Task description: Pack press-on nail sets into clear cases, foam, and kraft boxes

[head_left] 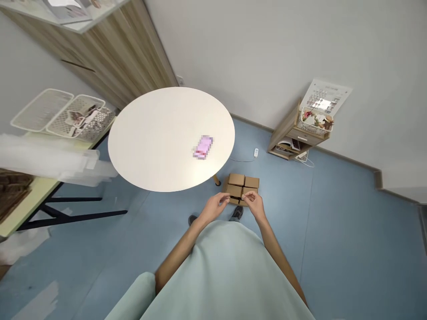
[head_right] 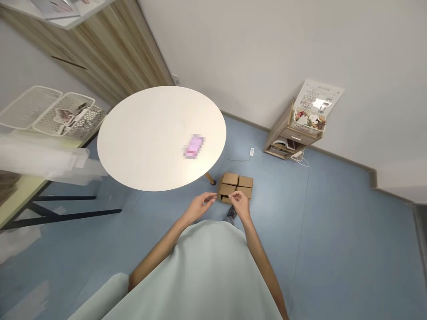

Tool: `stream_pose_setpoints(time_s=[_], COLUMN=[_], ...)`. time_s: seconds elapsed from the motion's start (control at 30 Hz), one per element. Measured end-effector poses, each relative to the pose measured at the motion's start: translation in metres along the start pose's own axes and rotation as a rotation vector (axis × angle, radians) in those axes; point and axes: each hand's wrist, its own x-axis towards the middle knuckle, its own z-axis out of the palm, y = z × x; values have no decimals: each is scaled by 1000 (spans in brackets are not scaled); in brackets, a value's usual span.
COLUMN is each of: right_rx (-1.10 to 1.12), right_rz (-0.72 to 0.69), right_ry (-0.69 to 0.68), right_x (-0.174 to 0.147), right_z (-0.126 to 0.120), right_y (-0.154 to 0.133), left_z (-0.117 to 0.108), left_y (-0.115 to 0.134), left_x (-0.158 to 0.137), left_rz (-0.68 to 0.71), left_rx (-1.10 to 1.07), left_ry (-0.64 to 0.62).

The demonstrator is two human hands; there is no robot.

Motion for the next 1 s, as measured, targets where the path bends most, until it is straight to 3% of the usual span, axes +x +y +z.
stream_pose_setpoints(time_s=[0.13,0.37,0.57,0.83,1.0], right_rx=[-12,7,-92,-142,-133], right_rz=[-101,-149,-176,-125,-65], right_ry=[-30,-123,-304,-442,-490], right_x=[-26,-70,-97,-80,-46], right_z=[65,214,326,455,533], right_y=[-34,-63,-90,-119,-132], left_z=[-67,-205,-294,-389,-468], left_y=[-9,-51,-82,-128,-147], left_x=[-31,-110,-165,-189,-181], left_rz=[37,46,8,-94,-135], left_rx=[-47,-217,-284,-348,-313], left_ry=[87,282,465,612,693])
